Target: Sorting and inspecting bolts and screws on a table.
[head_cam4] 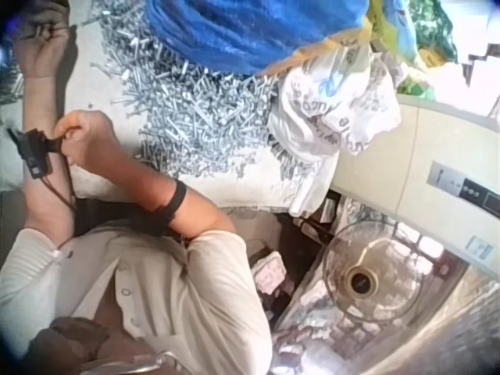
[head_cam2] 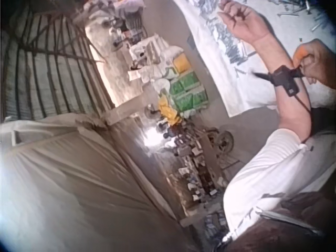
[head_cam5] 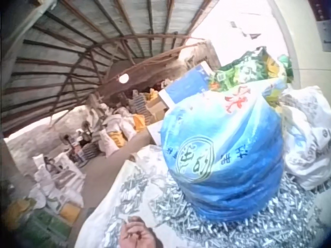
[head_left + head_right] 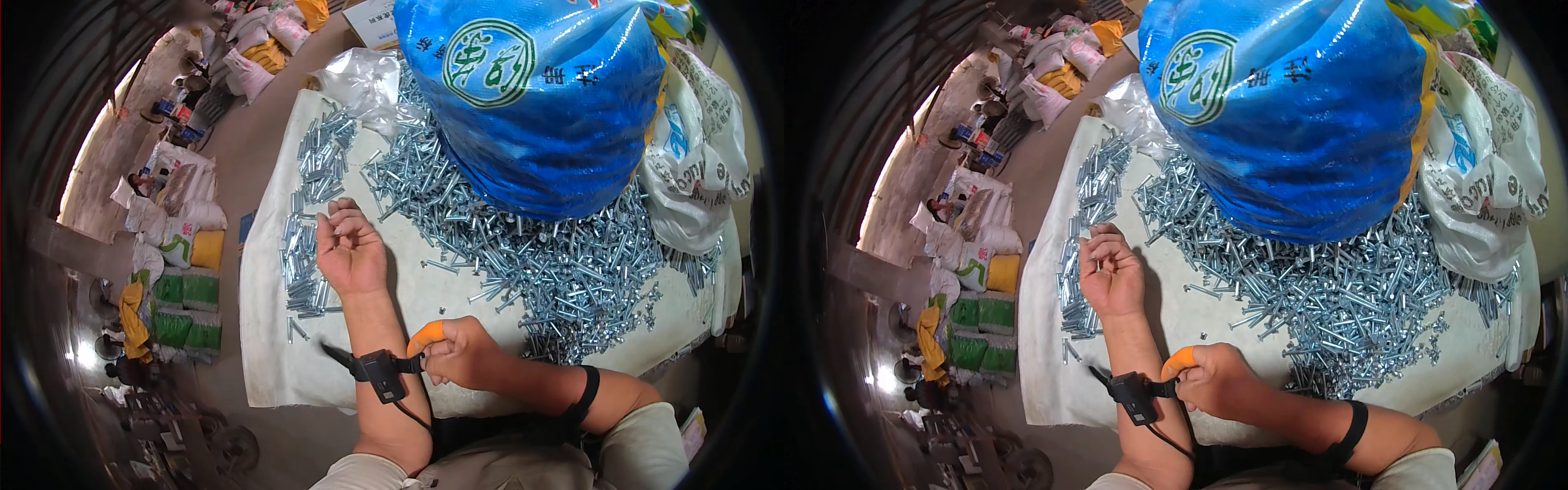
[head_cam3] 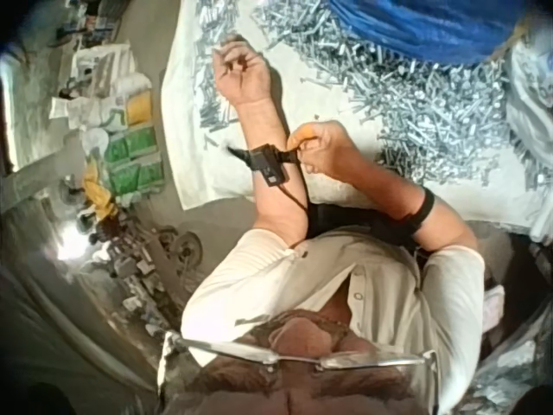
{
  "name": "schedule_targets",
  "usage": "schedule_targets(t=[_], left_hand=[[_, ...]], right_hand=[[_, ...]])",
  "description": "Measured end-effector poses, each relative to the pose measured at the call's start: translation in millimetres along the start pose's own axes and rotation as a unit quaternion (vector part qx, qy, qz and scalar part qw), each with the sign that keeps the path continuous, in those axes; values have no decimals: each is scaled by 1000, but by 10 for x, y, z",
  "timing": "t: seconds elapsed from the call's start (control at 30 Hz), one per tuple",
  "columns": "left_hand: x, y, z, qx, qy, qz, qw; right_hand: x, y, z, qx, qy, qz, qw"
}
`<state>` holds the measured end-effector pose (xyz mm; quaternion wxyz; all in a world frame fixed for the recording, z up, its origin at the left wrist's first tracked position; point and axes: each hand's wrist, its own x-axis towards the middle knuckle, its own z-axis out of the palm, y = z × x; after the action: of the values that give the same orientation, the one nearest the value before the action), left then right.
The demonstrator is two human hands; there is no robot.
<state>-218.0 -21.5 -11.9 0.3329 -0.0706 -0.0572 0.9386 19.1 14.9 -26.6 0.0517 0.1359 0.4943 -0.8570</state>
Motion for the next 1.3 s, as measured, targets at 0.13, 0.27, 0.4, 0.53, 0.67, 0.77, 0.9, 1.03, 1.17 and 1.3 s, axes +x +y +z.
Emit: schedule_targets(t=[0.13,0.27,0.4,0.53,0.67,0.77,0.9,1.03,1.17,1.3], left_hand=[[-5,-65,7,3,15,7,1000],[47,-90,-87,38,-4,0,999],[37,-49,-100,94,2,16,995],[33,-110,-139,164,9,32,986],[20,-144,-161,170,-6,28,985],[1,-182,-129,190,14,33,981],[-3,-243,-82,196,2,16,980],[-27,-239,-54,216,4,28,976],[25,-186,-145,198,1,37,979],[58,-198,-155,183,8,43,982]], right_hand=[[54,-19,-32,41,14,6,999],[9,-122,-39,6,13,23,1000],[10,-150,11,10,7,33,999],[23,-70,-57,9,8,24,1000],[42,13,-78,28,-4,-7,1000],[54,13,-48,41,14,3,999],[56,-12,-52,47,25,-1,999],[88,-44,-49,61,10,-3,998],[90,-24,-35,68,-6,-12,998],[51,-38,-31,78,5,-26,997]])
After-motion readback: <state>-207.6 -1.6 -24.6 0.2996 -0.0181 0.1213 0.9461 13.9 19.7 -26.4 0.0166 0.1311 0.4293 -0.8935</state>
